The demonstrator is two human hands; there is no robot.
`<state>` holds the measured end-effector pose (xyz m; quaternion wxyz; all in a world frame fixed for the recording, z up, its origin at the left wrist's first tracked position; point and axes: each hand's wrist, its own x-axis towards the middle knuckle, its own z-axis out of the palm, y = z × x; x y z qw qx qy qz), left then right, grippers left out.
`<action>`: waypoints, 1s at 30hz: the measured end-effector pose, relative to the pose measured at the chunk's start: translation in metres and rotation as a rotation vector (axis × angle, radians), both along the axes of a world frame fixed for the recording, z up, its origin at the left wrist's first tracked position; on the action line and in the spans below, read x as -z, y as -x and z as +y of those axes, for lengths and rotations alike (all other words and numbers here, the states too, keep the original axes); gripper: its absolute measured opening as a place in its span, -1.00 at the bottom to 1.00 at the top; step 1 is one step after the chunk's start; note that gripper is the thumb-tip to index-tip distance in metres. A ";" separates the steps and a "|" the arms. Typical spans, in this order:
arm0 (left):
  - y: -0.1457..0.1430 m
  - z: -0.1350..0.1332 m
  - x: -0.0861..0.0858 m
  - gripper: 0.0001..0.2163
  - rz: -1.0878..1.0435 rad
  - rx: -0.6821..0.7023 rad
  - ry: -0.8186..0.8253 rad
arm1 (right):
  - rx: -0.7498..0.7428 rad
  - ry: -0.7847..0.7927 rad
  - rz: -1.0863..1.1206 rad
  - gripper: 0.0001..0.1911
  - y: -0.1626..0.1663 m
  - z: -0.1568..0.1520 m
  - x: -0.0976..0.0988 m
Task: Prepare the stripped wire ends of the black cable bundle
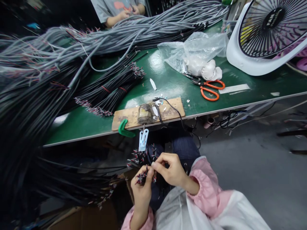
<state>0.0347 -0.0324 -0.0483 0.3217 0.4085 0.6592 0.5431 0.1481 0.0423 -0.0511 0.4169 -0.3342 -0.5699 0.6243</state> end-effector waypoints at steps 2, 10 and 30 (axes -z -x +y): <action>-0.001 -0.001 0.001 -0.65 -0.001 0.015 -0.004 | 0.010 0.094 0.035 -0.51 0.000 0.001 0.001; -0.003 0.000 0.000 -0.68 0.053 -0.102 -0.054 | -0.027 0.134 -0.025 -0.75 -0.008 0.010 -0.006; -0.004 -0.003 -0.003 -0.92 0.249 -0.098 -0.126 | 0.321 -0.588 -0.267 -0.57 0.004 -0.003 -0.002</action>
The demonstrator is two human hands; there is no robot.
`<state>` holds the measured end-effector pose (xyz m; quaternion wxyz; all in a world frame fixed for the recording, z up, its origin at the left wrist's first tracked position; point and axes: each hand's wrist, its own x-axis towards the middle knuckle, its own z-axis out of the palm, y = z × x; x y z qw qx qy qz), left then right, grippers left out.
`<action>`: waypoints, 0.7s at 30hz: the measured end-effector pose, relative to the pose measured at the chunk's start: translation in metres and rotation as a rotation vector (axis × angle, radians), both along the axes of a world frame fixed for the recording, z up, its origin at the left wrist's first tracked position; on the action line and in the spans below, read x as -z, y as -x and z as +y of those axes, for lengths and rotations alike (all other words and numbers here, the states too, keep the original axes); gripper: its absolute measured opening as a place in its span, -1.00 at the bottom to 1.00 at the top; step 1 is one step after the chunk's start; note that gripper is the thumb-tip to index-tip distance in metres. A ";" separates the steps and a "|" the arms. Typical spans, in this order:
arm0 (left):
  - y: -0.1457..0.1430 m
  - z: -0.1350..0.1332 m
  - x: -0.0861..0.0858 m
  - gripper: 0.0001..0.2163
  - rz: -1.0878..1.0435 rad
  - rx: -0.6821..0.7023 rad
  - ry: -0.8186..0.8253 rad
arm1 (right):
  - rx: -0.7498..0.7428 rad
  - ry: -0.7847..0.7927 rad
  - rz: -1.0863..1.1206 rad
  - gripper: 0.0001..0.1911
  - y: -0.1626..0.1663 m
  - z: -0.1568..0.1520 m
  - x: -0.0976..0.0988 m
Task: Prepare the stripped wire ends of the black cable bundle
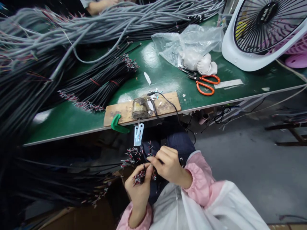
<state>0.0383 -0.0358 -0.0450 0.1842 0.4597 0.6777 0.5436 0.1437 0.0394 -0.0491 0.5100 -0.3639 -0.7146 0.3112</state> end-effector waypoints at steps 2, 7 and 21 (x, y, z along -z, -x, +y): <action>0.000 -0.001 0.001 -0.92 -0.007 -0.029 0.001 | 0.008 -0.119 -0.035 -0.57 0.000 -0.001 0.004; 0.004 -0.004 0.005 -0.89 -0.072 -0.104 0.048 | -0.164 -0.129 0.091 -0.72 -0.003 0.000 0.008; 0.023 -0.002 -0.010 -0.68 -0.348 0.141 0.239 | -0.320 0.218 0.127 -0.63 -0.003 0.007 -0.010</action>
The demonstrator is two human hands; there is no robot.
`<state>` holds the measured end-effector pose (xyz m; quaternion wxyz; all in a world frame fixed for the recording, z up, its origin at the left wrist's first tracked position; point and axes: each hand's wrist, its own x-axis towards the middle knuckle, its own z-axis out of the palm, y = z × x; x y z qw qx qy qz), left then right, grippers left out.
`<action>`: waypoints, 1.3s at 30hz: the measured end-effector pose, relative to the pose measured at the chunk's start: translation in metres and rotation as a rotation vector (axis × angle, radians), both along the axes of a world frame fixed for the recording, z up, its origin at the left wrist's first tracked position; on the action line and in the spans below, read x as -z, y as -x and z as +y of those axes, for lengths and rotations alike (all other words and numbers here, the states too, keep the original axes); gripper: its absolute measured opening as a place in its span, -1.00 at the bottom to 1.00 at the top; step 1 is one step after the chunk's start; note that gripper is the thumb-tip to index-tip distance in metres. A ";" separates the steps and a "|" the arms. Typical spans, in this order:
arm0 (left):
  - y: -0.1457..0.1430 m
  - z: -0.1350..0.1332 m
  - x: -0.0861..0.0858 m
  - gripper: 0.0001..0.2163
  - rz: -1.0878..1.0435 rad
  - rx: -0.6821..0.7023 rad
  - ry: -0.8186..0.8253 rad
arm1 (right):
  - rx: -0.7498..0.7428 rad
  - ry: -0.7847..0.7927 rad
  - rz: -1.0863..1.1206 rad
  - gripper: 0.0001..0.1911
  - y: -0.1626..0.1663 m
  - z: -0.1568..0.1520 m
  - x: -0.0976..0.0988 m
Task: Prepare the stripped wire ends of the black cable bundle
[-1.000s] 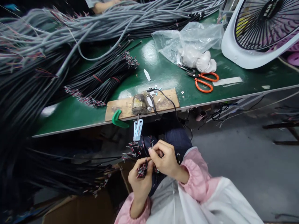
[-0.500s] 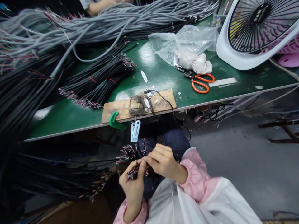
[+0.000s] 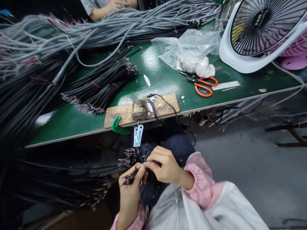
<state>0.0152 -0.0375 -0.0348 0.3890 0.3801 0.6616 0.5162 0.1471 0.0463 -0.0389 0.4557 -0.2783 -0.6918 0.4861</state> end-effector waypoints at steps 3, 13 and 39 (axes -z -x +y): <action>0.008 0.009 -0.008 -0.67 -0.052 0.088 -0.033 | -0.126 0.232 0.146 -0.53 0.005 0.004 -0.001; 0.006 0.023 -0.031 -0.84 -0.019 0.062 -0.248 | -0.097 0.673 0.352 -0.51 0.016 0.038 -0.002; 0.016 0.047 -0.035 -0.88 0.087 -0.014 -0.264 | -0.253 0.782 0.427 -0.34 0.051 0.063 -0.014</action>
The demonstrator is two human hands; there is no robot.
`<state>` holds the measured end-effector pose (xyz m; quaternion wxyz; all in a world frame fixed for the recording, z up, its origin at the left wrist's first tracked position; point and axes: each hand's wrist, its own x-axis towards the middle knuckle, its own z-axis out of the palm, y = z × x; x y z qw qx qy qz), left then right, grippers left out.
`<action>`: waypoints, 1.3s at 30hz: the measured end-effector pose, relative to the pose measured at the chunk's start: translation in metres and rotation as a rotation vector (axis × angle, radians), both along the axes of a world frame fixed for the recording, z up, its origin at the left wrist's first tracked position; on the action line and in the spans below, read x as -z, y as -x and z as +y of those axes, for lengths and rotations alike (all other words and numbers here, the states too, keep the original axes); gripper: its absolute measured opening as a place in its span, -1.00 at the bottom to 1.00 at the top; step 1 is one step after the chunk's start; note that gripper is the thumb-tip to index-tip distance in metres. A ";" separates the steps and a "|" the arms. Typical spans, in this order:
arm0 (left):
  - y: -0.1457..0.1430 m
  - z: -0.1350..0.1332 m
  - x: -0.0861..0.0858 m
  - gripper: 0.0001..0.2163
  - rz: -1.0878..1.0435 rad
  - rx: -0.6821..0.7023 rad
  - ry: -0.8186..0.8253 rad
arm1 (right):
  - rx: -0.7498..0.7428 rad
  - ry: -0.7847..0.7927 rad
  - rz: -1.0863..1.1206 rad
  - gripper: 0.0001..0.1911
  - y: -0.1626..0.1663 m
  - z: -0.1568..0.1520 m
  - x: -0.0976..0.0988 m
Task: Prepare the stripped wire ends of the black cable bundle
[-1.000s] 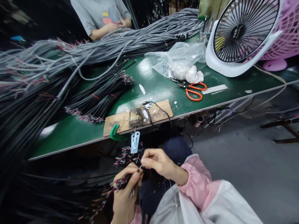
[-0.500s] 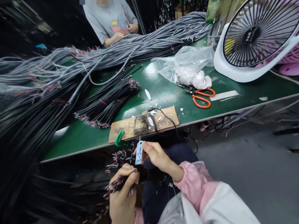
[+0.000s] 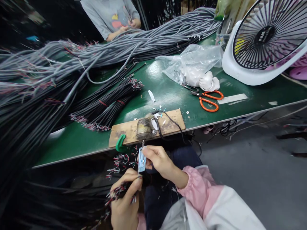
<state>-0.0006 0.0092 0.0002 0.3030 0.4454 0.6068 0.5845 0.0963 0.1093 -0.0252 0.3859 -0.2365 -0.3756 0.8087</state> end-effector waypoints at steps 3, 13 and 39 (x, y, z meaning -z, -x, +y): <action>0.000 -0.007 -0.004 -0.88 0.025 -0.011 0.005 | -0.013 -0.106 -0.071 -0.35 -0.012 -0.007 0.004; -0.003 -0.028 0.011 -0.91 0.046 -0.058 0.046 | 0.371 -0.807 -0.314 -0.87 -0.050 -0.046 -0.005; -0.007 -0.039 0.008 -0.88 -0.006 0.176 0.262 | 0.124 -0.803 -0.368 -0.70 -0.072 -0.048 0.005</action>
